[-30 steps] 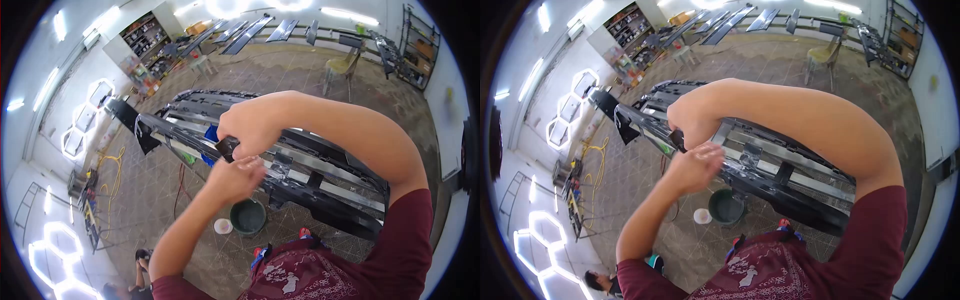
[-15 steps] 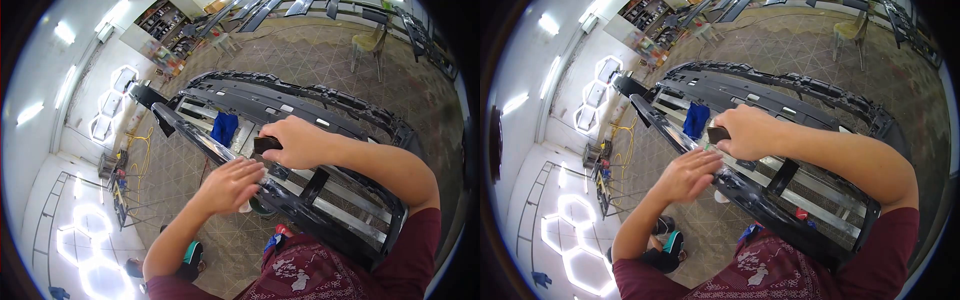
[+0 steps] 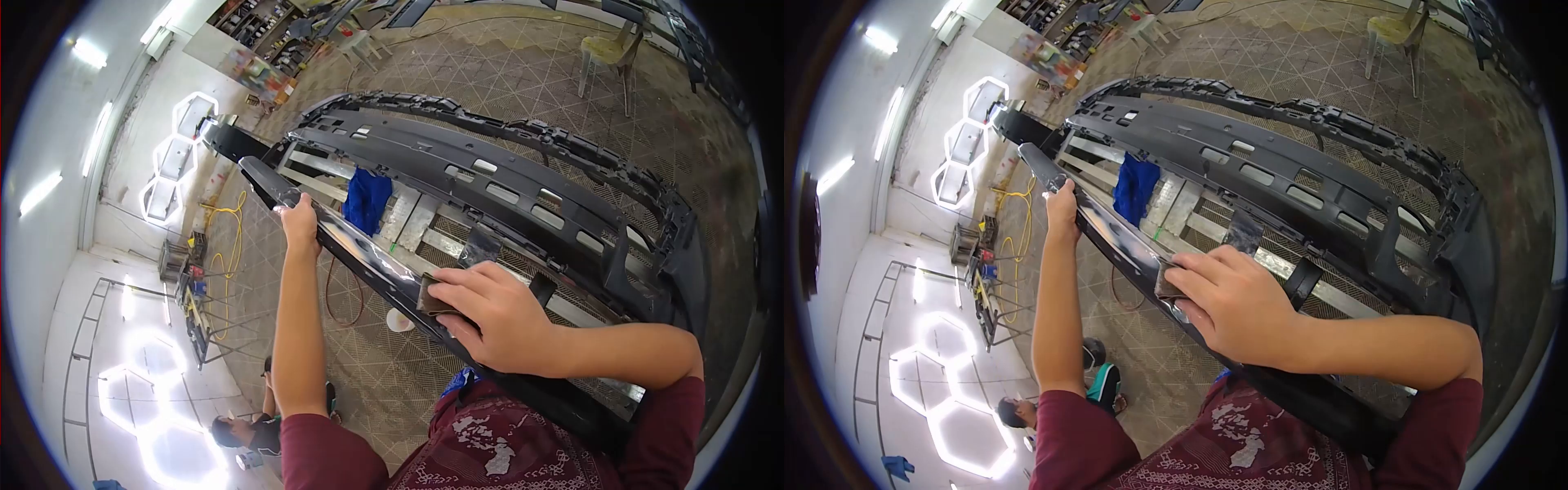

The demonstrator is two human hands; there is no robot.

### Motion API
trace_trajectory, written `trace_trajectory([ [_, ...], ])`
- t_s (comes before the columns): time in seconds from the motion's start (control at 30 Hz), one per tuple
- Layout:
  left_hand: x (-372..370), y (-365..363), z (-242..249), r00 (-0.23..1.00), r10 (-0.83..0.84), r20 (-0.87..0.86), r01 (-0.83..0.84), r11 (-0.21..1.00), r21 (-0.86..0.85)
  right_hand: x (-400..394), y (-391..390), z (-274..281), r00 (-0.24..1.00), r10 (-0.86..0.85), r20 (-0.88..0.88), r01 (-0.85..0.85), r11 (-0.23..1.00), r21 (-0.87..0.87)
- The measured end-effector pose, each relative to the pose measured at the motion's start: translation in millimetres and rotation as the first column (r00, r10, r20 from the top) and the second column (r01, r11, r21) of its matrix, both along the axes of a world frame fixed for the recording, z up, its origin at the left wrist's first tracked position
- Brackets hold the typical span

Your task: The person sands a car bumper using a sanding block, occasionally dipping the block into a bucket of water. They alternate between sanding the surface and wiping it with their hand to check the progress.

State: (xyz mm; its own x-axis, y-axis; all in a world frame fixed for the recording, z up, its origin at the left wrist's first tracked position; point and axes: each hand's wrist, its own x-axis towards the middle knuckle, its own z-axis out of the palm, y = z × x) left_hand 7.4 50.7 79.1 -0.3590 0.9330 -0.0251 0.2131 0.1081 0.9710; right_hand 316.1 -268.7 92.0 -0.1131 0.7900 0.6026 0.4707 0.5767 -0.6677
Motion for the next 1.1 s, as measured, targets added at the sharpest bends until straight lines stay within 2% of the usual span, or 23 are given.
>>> trace_trajectory([
  [0.03, 1, -8, -1, 1.0, 0.01, 0.005, -0.01, 1.0, -0.01, -2, 0, -3, 1.0, 0.01, 0.005, -0.01, 1.0, -0.01],
  [0.1, -3, -23, -7, 0.962, -0.072, 0.262, 0.08, 0.997, -0.018, -6, -3, -11, 1.0, 0.016, 0.014, -0.015, 0.998, -0.056],
  [0.13, 14, -46, 0, 0.939, -0.004, 0.344, 0.036, 0.996, -0.088, -9, -4, -16, 0.999, 0.031, 0.026, -0.029, 0.997, -0.064],
  [0.17, 8, -50, -14, 0.934, 0.016, 0.356, 0.019, 0.995, -0.095, -12, -5, -21, 0.998, 0.051, 0.039, -0.048, 0.995, -0.083],
  [0.23, -2, -57, -33, 0.919, -0.051, 0.392, 0.058, 0.998, -0.006, -20, -3, -30, 0.994, 0.086, 0.068, -0.079, 0.991, -0.105],
  [0.3, -15, -64, -52, 0.884, 0.0, 0.468, 0.03, 0.998, -0.058, -31, 3, -42, 0.988, 0.135, 0.075, -0.118, 0.973, -0.199],
  [0.37, -25, -72, -70, 0.851, -0.067, 0.521, 0.046, 0.998, 0.054, -43, 16, -49, 0.983, 0.176, 0.06, -0.158, 0.96, -0.231],
  [0.43, -21, -74, -68, 0.841, -0.084, 0.535, 0.027, 0.993, 0.114, -58, 40, -51, 0.976, 0.212, 0.045, -0.193, 0.945, -0.263],
  [0.5, -17, -76, -62, 0.824, -0.093, 0.558, 0.014, 0.99, 0.144, -78, 71, -46, 0.973, 0.214, 0.086, -0.198, 0.965, -0.172],
  [0.53, -18, -78, -64, 0.814, -0.084, 0.575, 0.003, 0.99, 0.14, -89, 90, -51, 0.967, 0.23, 0.113, -0.207, 0.961, -0.183],
  [0.6, -20, -81, -68, 0.8, -0.078, 0.594, -0.009, 0.99, 0.143, -107, 118, -59, 0.968, 0.247, 0.03, -0.239, 0.958, -0.161],
  [0.8, -16, -80, -71, 0.77, -0.077, 0.633, -0.039, 0.985, 0.168, -70, 61, -42, 0.937, 0.328, 0.121, -0.291, 0.923, -0.251],
  [0.9, -17, -79, -77, 0.77, -0.072, 0.634, -0.063, 0.98, 0.187, -96, 104, -41, 0.923, 0.346, 0.17, -0.296, 0.918, -0.263],
  [0.97, -18, -80, -79, 0.754, -0.075, 0.652, -0.065, 0.98, 0.188, -126, 150, -45, 0.915, 0.355, 0.195, -0.316, 0.927, -0.203],
  [1.1, -19, -80, -80, 0.73, -0.065, 0.68, -0.072, 0.983, 0.171, -112, 111, -42, 0.92, 0.312, 0.237, -0.26, 0.939, -0.224],
])
